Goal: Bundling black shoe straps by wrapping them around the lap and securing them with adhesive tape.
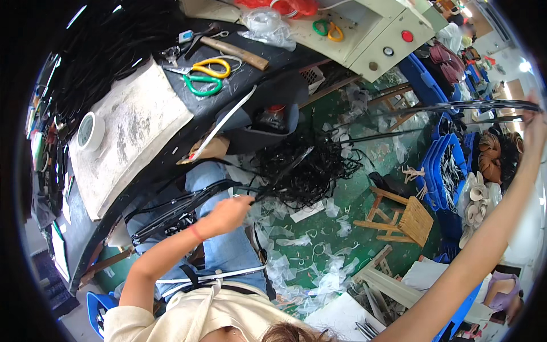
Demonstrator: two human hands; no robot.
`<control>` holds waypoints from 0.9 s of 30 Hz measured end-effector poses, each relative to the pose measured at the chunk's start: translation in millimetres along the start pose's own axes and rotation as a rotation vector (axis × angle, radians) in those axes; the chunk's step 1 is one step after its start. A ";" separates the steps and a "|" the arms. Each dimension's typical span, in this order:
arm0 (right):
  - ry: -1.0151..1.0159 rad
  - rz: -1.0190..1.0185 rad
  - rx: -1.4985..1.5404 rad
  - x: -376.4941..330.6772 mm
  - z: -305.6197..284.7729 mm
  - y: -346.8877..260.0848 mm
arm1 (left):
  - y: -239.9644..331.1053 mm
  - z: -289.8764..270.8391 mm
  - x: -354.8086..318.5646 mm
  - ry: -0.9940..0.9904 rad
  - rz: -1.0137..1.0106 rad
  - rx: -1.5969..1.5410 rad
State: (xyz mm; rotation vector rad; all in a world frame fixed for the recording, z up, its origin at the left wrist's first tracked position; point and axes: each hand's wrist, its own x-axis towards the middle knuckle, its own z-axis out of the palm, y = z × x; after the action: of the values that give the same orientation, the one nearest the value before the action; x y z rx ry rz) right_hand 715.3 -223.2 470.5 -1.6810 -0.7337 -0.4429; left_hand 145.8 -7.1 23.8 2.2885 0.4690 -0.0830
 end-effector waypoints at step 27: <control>-1.467 0.189 0.298 -601.3 278.1 -158.5 | 18.5 -83.3 -210.0 0.571 -0.021 0.326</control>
State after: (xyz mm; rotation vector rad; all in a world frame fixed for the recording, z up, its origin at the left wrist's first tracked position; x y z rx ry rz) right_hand 142.7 -75.5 132.3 -1.5669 -1.5266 1.1356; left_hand -50.0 -23.4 136.9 2.6159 0.8184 0.5331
